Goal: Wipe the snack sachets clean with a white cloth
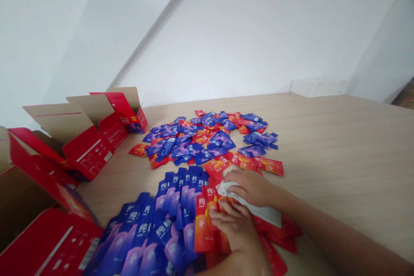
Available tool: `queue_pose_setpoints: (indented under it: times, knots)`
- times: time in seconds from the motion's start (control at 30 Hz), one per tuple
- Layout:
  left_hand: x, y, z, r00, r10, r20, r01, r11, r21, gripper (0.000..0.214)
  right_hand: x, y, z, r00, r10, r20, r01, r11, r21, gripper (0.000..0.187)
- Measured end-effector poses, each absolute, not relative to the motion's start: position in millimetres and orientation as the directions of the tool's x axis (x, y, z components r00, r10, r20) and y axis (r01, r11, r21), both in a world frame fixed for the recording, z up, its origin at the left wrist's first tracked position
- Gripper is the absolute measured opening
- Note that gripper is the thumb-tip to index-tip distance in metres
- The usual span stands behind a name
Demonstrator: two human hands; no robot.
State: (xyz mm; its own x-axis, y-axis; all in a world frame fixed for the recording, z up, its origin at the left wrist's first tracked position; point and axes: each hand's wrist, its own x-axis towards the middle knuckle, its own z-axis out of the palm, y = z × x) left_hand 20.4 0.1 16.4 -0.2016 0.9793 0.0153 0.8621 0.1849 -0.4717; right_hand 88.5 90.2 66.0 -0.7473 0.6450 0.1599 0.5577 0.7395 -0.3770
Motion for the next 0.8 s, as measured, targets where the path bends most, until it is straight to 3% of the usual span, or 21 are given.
queue_pose_setpoints:
  times: [0.1, 0.27, 0.37, 0.6, 0.8]
  knots:
    - [20, 0, 21, -0.201, 0.980, -0.005, 0.861, 0.174, -0.478, 0.048, 84, 87, 61, -0.777, 0.614, 0.139, 0.531, 0.757, -0.381, 0.020]
    - [20, 0, 22, -0.179, 0.984, -0.019, 0.859, 0.147, -0.490, 0.049, 87, 94, 54, -0.677, 0.733, 0.067, 0.688, 0.663, -0.295, 0.021]
    - [20, 0, 19, -0.192, 0.981, -0.003, 0.858, 0.166, -0.487, 0.048, 91, 95, 61, -0.658, 0.748, 0.087, 0.695, 0.648, -0.312, 0.023]
    - [21, 0, 19, -0.202, 0.979, -0.012, 0.865, 0.173, -0.471, 0.047, 85, 84, 69, -0.782, 0.615, 0.098, 0.540, 0.748, -0.386, 0.021]
    - [21, -2, 21, -0.200, 0.980, 0.020, 0.876, 0.187, -0.444, 0.046, 92, 96, 59, -0.652, 0.756, 0.060, 0.706, 0.634, -0.315, 0.021]
